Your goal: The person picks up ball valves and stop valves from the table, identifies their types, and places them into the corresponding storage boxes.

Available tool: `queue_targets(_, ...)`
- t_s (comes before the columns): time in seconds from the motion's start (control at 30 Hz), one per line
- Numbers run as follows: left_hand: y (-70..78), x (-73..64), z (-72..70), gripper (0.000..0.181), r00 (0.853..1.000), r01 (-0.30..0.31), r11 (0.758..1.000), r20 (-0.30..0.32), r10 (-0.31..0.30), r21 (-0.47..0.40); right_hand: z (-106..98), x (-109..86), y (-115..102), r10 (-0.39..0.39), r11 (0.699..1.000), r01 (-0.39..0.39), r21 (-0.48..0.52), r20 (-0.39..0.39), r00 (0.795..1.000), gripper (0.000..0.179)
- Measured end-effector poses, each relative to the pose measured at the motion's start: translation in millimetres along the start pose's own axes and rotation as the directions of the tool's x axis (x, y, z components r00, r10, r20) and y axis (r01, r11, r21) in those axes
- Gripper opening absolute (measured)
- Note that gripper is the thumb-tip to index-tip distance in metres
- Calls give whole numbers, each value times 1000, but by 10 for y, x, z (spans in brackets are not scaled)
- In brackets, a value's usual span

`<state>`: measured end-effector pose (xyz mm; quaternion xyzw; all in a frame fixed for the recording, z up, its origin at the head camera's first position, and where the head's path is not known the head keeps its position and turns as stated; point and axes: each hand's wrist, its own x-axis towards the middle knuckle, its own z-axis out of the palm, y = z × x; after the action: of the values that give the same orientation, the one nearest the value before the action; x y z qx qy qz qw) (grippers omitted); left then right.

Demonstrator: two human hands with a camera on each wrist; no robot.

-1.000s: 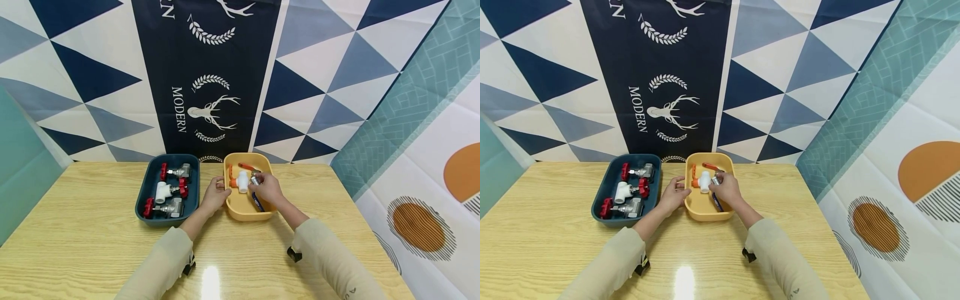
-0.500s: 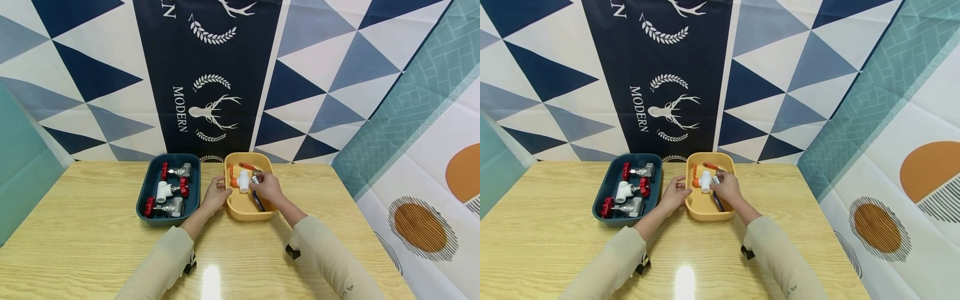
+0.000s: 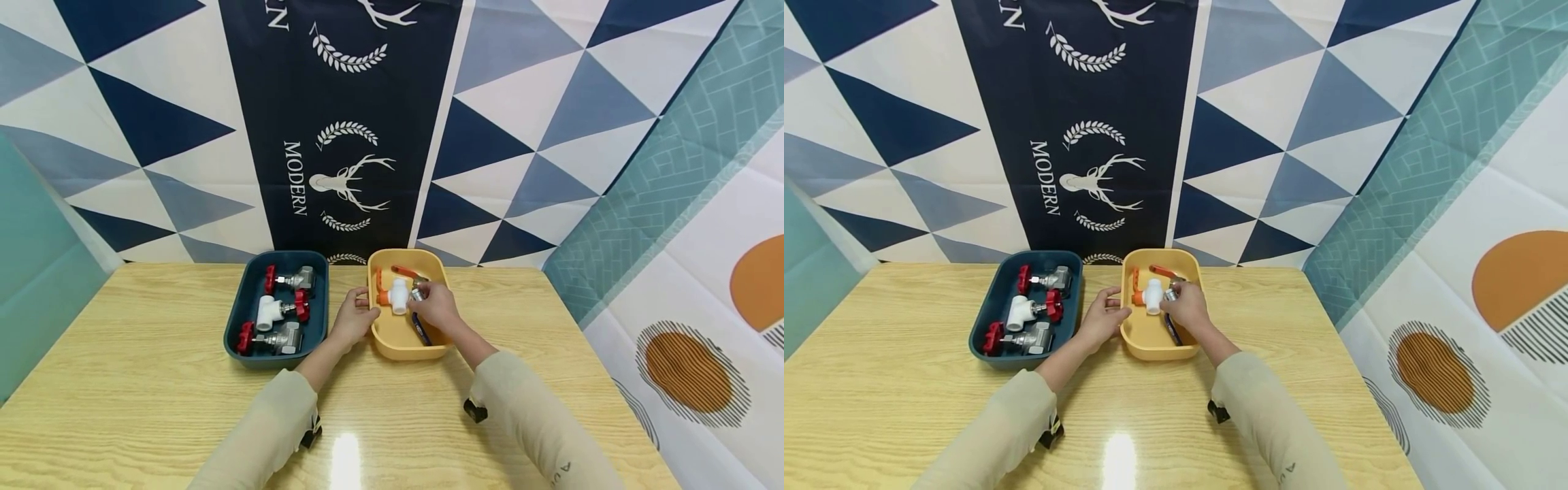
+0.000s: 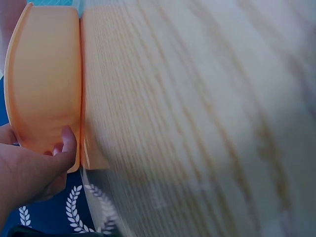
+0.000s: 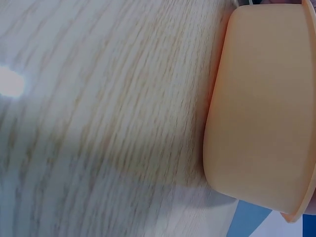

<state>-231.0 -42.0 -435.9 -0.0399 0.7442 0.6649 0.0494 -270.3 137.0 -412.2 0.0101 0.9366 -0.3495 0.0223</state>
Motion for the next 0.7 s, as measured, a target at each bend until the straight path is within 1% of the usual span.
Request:
queue_targets(0.2, -12, 15, 9, 53, 1000, 13, 1000, -1, -13, -4, 23, 7, 7, -13, 999, 12, -38, -17, 1000, 45)
queue_targets(0.3, -19, 18, 14, 52, 1000, 21, 1000, 1, -21, 3, 37, 6, 14, -4, 999, 4, -34, -20, 1000, 44)
queue_targets(0.43, -8, 11, 14, 52, 1000, 20, 1000, 1, -20, 5, 49, 10, 3, 18, 1000, -18, 3, -17, 1000, 47)
queue_targets(0.53, 0, 8, 11, 52, 1000, 15, 1000, 1, -15, -5, 51, 13, -1, 14, 1000, -14, -1, -12, 1000, 49)
queue_targets(0.7, 0, 5, 7, 53, 1000, 17, 1000, 2, -17, -4, 56, 15, 17, -18, 997, 17, -79, -9, 1000, 46)
